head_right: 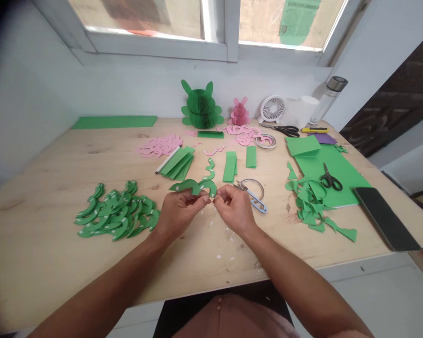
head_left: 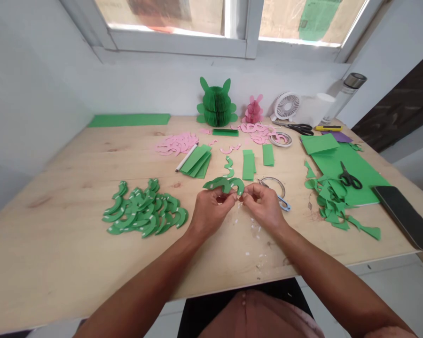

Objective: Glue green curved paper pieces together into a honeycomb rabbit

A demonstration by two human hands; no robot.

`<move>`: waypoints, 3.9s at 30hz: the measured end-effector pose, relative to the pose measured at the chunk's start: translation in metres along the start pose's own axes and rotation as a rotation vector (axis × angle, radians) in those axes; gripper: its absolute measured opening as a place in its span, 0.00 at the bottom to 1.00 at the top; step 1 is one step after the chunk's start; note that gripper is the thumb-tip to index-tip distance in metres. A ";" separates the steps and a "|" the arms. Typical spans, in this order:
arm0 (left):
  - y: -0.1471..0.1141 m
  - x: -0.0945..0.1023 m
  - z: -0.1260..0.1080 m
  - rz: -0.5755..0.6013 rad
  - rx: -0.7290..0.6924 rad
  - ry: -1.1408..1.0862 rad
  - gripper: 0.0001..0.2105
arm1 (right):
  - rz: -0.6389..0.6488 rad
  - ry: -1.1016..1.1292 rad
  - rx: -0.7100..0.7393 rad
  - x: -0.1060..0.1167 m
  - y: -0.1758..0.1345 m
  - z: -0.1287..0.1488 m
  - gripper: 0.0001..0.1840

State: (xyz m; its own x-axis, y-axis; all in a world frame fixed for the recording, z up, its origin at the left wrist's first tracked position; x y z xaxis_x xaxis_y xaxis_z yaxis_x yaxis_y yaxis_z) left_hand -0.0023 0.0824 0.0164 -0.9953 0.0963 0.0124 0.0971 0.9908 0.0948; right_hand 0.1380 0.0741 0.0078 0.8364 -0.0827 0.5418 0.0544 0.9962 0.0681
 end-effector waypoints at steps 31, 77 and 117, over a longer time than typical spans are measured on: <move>-0.001 0.002 0.004 -0.011 0.003 0.048 0.06 | -0.157 -0.292 0.235 0.009 -0.011 0.027 0.04; 0.004 -0.002 0.014 0.036 0.269 -0.417 0.07 | 0.036 0.241 -0.036 0.002 0.001 0.004 0.10; 0.002 -0.009 0.017 0.127 0.315 -0.417 0.06 | 0.177 0.588 -0.119 -0.015 0.002 -0.005 0.06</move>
State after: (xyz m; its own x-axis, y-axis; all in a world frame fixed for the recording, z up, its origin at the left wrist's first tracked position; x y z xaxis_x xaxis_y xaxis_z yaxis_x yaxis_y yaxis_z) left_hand 0.0067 0.0848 -0.0007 -0.8988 0.1838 -0.3980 0.2752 0.9433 -0.1858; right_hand 0.1284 0.0771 -0.0050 0.9967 0.0791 -0.0173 -0.0803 0.9924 -0.0931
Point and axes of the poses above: each hand's wrist, its own y-axis towards the middle knuckle, its own x-axis out of the back of the hand, z = x × y, the point moved 9 cm from there along y, towards the middle knuckle, and after that the axes turned 12 degrees about -y, right-handed, at the moved point
